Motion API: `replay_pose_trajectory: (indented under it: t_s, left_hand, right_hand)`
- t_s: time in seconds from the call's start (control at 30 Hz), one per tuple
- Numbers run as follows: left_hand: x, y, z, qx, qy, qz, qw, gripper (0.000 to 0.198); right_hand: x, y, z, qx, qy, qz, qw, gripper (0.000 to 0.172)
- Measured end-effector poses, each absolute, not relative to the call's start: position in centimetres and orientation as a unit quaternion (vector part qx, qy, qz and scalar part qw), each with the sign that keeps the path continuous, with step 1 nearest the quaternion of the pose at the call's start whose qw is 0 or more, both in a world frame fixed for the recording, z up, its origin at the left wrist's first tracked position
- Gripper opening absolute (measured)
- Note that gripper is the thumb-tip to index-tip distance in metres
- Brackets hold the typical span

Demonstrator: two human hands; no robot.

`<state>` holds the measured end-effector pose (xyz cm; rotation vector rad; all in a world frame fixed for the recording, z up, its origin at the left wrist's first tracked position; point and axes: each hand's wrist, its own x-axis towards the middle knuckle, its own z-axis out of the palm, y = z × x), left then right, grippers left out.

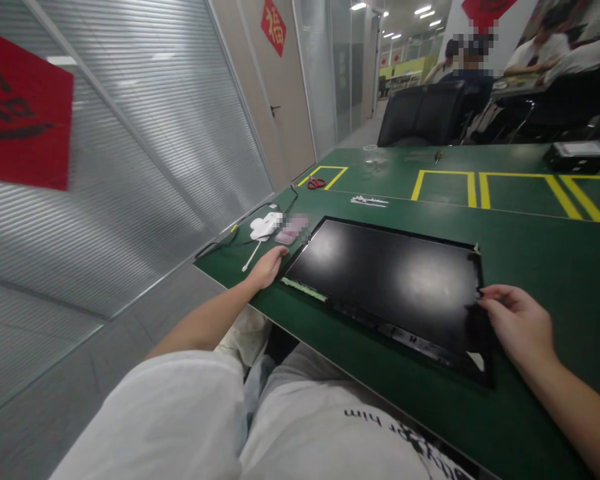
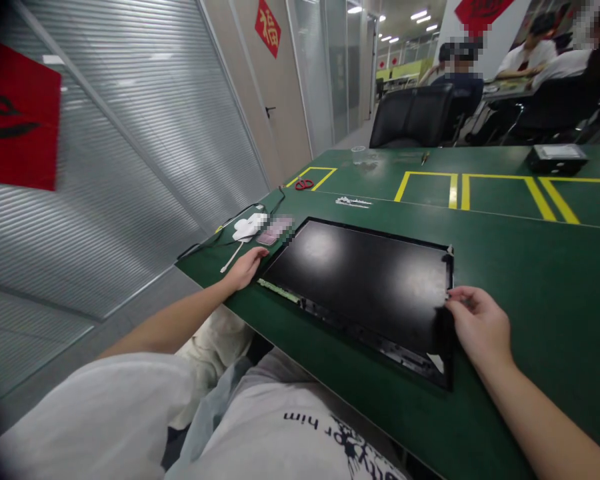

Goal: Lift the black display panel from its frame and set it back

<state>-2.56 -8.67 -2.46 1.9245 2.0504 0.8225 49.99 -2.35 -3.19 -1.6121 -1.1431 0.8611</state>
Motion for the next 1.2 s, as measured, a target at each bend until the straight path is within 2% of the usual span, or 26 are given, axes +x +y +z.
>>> replay_pose_trajectory:
  t_s: [0.27,0.5,0.73,1.0,1.2]
  left_hand:
    - [-2.3,-8.9,-2.2,0.683,0.687,0.234,0.078,0.042]
    - [-2.8,-8.4,-2.3,0.680,0.690,0.236,0.076,0.035]
    - [-3.8,-7.4,-2.7,0.698,0.676,0.226,0.062,0.037]
    - [-3.8,-7.1,-2.6,0.702,0.668,0.237,0.067,0.035]
    - [-3.4,-7.2,-2.1,0.699,0.660,0.258,0.093,0.029]
  right_hand:
    - [50.9,-2.2,-4.4,-0.628,-0.507,0.353,0.472,0.030]
    - [51.5,-1.7,-5.7,-0.629,-0.534,0.338,0.453,0.025]
    - [51.5,-1.6,-6.2,-0.611,-0.536,0.339,0.473,0.027]
    - [51.3,-2.7,-4.4,-0.614,-0.512,0.382,0.464,0.029]
    - [51.4,-2.8,-3.9,-0.626,-0.463,0.413,0.474,0.042]
